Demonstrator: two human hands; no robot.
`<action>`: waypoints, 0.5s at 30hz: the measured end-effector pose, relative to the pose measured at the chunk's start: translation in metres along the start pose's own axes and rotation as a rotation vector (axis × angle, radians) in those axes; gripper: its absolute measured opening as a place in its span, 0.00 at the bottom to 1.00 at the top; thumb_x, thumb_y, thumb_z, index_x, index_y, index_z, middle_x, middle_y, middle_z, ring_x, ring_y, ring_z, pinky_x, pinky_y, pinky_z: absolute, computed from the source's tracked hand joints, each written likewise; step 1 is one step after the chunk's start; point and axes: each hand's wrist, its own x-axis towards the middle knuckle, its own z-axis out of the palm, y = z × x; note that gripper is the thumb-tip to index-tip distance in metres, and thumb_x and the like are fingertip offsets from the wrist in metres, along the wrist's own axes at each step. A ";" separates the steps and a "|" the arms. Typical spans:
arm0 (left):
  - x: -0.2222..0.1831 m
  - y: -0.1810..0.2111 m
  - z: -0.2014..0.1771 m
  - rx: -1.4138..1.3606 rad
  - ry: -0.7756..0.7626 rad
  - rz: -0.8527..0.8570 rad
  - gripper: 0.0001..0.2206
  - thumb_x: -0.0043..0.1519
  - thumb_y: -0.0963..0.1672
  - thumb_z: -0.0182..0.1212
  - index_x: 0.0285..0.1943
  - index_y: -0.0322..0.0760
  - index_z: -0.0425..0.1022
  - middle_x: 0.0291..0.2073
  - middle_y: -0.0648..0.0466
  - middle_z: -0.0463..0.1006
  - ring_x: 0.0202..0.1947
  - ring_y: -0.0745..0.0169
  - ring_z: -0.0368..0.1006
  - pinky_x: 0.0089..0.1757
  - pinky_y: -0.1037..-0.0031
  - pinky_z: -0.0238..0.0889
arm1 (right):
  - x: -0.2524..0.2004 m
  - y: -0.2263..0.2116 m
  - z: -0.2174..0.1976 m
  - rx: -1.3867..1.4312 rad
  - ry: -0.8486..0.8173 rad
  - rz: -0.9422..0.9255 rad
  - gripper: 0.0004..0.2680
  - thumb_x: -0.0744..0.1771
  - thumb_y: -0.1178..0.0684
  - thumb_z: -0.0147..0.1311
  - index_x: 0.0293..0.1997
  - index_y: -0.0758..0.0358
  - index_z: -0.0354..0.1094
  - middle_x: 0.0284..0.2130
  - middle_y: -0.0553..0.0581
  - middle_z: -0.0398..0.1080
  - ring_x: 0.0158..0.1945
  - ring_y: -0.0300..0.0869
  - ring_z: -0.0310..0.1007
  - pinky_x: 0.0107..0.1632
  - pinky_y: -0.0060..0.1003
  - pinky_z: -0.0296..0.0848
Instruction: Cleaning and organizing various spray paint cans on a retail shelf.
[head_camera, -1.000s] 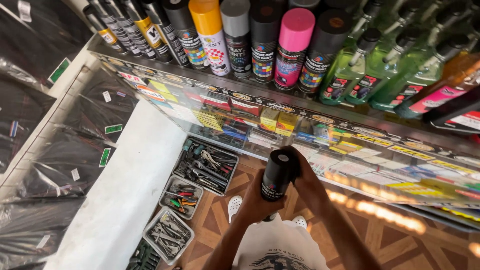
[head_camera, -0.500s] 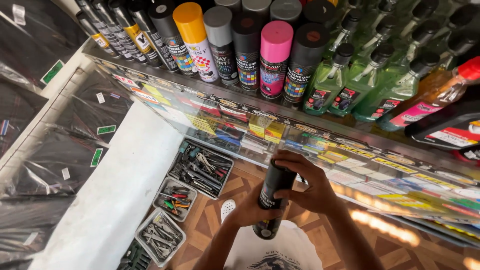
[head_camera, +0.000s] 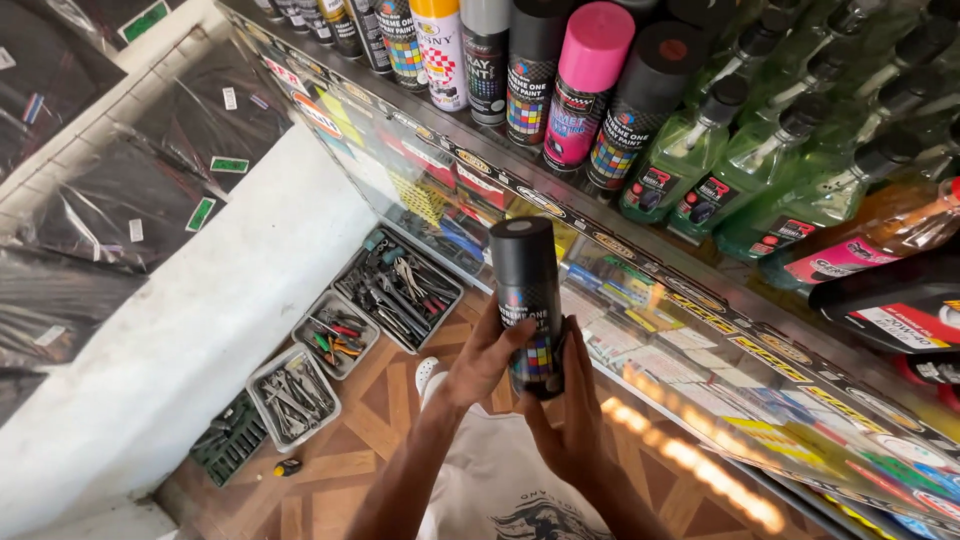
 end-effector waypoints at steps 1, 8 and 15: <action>0.000 0.004 0.006 -0.003 0.008 0.000 0.31 0.65 0.45 0.56 0.78 0.34 0.51 0.57 0.42 0.72 0.52 0.52 0.70 0.51 0.62 0.67 | -0.002 -0.005 -0.003 0.002 -0.008 0.001 0.30 0.67 0.57 0.50 0.77 0.72 0.33 0.75 0.81 0.36 0.78 0.72 0.44 0.72 0.65 0.56; 0.003 0.030 0.024 0.216 0.021 0.180 0.27 0.63 0.42 0.64 0.69 0.30 0.59 0.50 0.47 0.74 0.45 0.59 0.71 0.48 0.67 0.68 | -0.017 0.032 -0.036 0.503 0.004 0.683 0.18 0.63 0.62 0.60 0.60 0.71 0.69 0.46 0.63 0.80 0.46 0.46 0.81 0.50 0.39 0.79; 0.024 0.109 0.015 0.480 -0.123 0.258 0.34 0.49 0.40 0.76 0.66 0.33 0.64 0.54 0.47 0.75 0.53 0.50 0.77 0.57 0.61 0.71 | 0.022 0.053 -0.113 0.407 -0.092 0.533 0.11 0.64 0.64 0.61 0.50 0.69 0.76 0.30 0.57 0.80 0.33 0.41 0.81 0.38 0.33 0.78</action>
